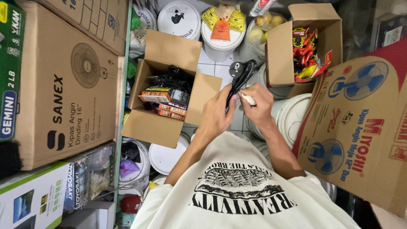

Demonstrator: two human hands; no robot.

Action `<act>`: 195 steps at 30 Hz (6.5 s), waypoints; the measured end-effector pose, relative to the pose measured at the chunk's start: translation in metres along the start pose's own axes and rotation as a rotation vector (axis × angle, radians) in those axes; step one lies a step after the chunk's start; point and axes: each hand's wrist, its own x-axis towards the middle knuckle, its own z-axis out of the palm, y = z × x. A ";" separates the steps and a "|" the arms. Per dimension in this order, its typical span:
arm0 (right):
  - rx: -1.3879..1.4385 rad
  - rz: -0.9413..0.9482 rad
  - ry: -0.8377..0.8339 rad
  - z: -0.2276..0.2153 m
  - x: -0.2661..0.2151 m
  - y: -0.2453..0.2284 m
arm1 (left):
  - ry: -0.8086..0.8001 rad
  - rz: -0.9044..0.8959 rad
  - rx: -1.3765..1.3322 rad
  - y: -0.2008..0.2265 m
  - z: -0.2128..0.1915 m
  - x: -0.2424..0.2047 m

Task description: The person wipes a black power cord and its white plug with a cloth, then puts them into a cardboard box.

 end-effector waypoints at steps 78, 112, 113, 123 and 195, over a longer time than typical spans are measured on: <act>0.275 0.293 -0.047 0.031 -0.009 -0.028 | 0.404 -0.563 -1.431 -0.071 0.069 0.024; 0.227 0.244 -0.103 -0.031 0.016 0.096 | 0.463 -0.304 -1.403 -0.052 0.126 0.091; 0.274 0.284 -0.113 -0.032 0.022 0.095 | 0.463 -0.287 -1.390 -0.053 0.123 0.096; 0.396 0.641 0.051 -0.077 0.011 0.178 | 0.113 -0.275 -1.467 -0.053 0.155 0.139; 0.674 0.381 0.484 -0.351 0.287 0.423 | -0.819 0.165 -1.157 0.079 0.415 0.585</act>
